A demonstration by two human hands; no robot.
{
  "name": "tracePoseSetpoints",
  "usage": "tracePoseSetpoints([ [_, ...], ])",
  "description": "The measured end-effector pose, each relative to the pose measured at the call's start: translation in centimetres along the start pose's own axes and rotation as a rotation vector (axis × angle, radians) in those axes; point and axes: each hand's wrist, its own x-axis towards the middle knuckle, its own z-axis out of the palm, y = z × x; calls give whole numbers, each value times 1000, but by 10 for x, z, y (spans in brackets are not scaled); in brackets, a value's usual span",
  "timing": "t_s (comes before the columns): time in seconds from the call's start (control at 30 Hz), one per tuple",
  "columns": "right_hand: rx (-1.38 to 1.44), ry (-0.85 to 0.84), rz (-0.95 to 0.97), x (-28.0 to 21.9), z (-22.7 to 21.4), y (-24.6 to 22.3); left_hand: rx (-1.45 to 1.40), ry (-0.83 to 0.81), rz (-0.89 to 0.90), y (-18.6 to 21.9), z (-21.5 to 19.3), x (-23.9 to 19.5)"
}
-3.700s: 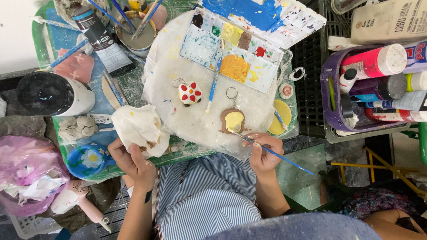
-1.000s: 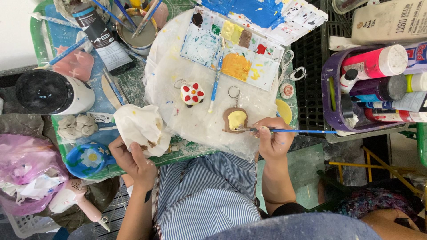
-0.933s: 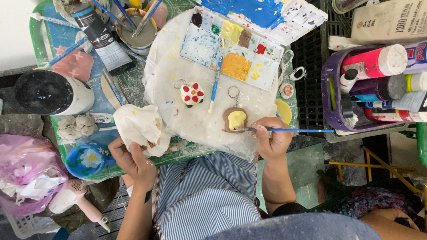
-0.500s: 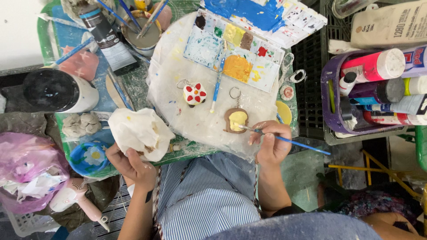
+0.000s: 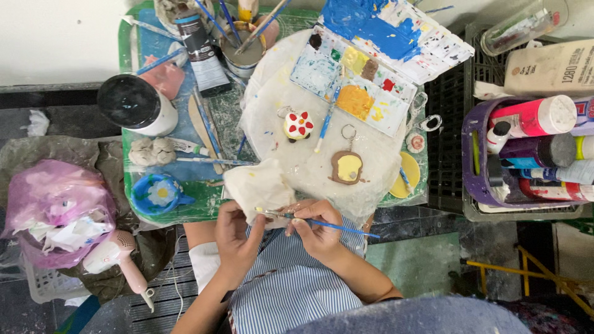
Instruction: The person paints small clay figures and a keychain with a brush, dipping into a paint palette and wiping the brush on a cloth.
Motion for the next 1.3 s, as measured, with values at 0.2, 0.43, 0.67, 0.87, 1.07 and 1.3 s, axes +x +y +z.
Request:
tracePoseSetpoints([
  [0.2,29,87,57,-31,-19,35,-31,-60,-21,11,5,-3],
  [0.43,-166,71,-77,-38,-18,29,-345,-95,-93,0,-4,-10],
  [0.67,-396,90,-103,-48,-22,27,-380,-40,-317,-20,-17,-23],
  [0.87,-508,10,-161,-33,-3,5,-233,8,-302,-47,-39,-23],
  [1.07,-570,-151,-283,-12,6,-18,-278,60,-338,-49,-45,-17],
  [1.3,-560,-150,-409,-31,-11,12,-167,5,-260,-36,-35,-12],
])
